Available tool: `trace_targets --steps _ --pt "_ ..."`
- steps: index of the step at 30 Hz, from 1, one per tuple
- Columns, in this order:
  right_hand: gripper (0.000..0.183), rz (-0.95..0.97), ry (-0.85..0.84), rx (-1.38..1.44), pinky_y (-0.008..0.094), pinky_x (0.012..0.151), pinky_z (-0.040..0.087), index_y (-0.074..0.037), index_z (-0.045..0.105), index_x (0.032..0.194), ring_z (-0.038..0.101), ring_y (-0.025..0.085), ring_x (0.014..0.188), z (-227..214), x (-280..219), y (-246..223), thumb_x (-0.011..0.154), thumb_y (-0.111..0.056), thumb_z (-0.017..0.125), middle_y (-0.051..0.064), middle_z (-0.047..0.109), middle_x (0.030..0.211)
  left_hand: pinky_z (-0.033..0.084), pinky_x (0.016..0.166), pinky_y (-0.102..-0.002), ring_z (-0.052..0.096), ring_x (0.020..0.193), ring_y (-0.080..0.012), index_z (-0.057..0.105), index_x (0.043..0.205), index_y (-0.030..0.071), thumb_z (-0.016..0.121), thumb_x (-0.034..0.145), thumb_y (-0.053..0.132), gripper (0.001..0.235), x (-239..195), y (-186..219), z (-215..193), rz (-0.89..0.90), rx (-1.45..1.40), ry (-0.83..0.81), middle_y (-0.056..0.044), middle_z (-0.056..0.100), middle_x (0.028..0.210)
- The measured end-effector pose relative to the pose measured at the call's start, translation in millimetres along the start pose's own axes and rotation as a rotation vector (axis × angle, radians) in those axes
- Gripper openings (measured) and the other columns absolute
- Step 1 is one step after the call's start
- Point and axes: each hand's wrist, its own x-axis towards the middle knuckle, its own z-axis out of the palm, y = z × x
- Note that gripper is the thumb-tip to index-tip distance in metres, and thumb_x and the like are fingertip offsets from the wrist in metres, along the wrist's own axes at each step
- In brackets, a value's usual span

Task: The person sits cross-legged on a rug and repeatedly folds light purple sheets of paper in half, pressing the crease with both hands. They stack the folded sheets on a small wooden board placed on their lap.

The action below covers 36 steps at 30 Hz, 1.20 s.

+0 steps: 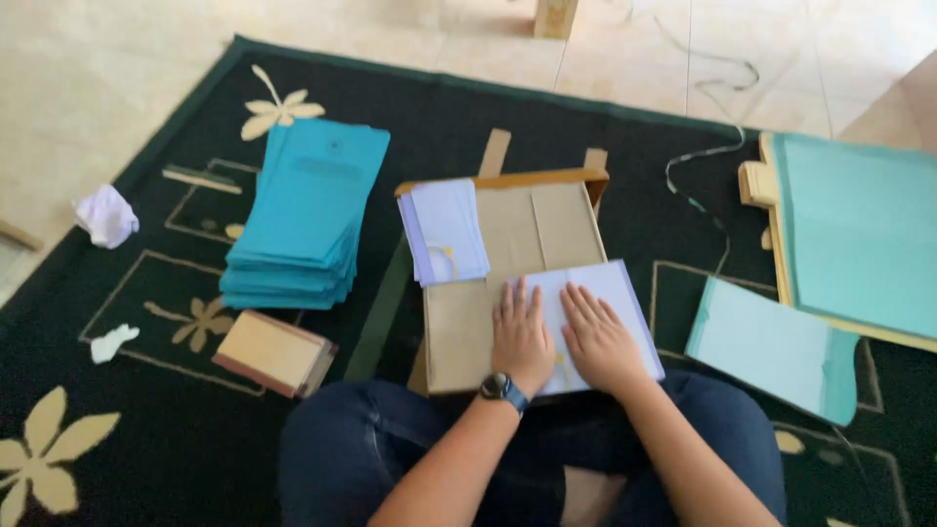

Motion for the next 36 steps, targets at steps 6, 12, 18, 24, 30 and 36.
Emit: trace_targets --steps 6,12,18,24,30,36 --pt "0.06 0.041 0.015 0.005 0.041 0.127 0.018 -0.016 0.03 0.163 0.025 0.022 0.157 1.7 48.1 7.2 0.109 -0.042 0.03 0.005 0.03 0.169 0.03 0.113 -0.057 0.027 0.149 -0.0454 0.048 0.147 0.006 0.042 0.098 0.014 0.051 6.4 -9.2 15.0 0.015 0.011 0.015 -0.023 0.033 0.161" --pt "0.06 0.127 0.069 0.01 0.041 0.128 0.017 -0.012 0.03 0.163 0.023 0.025 0.158 12.4 29.4 2.9 0.108 -0.037 0.034 0.01 0.027 0.17 0.028 0.115 -0.057 0.027 0.149 -0.0449 0.047 0.148 0.006 0.042 0.098 0.015 0.051 4.1 -8.8 9.8 0.005 -0.016 0.002 -0.022 0.031 0.163" --pt "0.067 0.158 0.216 0.524 0.05 0.127 0.018 -0.002 0.027 0.161 0.023 0.04 0.155 25.6 9.0 40.3 0.097 -0.006 0.046 0.026 0.029 0.165 0.02 0.114 -0.068 0.024 0.15 -0.048 0.06 0.133 0.005 0.054 0.096 0.017 0.039 -6.4 10.4 -9.1 0.206 0.127 -0.01 -0.025 0.034 0.16" --pt "0.055 0.596 0.28 1.001 0.047 0.124 0.026 -0.016 0.044 0.157 0.034 0.029 0.15 35.1 3.8 109.0 0.103 -0.008 0.047 0.012 0.043 0.16 0.017 0.115 -0.074 0.021 0.154 -0.0467 0.063 0.13 0.018 0.066 0.083 0.062 0.064 -26.6 24.2 -3.9 0.583 0.003 -0.21 -0.02 0.035 0.161" --pt "0.038 0.705 0.225 1.079 0.044 0.113 0.042 -0.027 0.057 0.146 0.049 0.024 0.14 39.8 14.1 111.4 0.109 -0.028 0.052 0.001 0.058 0.148 0.007 0.11 -0.083 0.015 0.155 -0.0468 0.064 0.12 0.028 0.075 0.083 0.046 0.043 -23.4 24.4 9.2 0.487 -0.034 -0.362 -0.018 0.027 0.165" --pt "0.033 0.702 0.286 1.079 0.049 0.107 0.045 -0.023 0.066 0.137 0.055 0.032 0.134 13.1 6.2 83.1 0.109 -0.032 0.051 0.01 0.064 0.138 0.008 0.109 -0.084 0.019 0.154 -0.0452 0.059 0.108 0.024 0.075 0.085 0.037 0.031 -23.2 26.0 -6.5 0.501 -0.089 -0.388 -0.018 0.021 0.168"
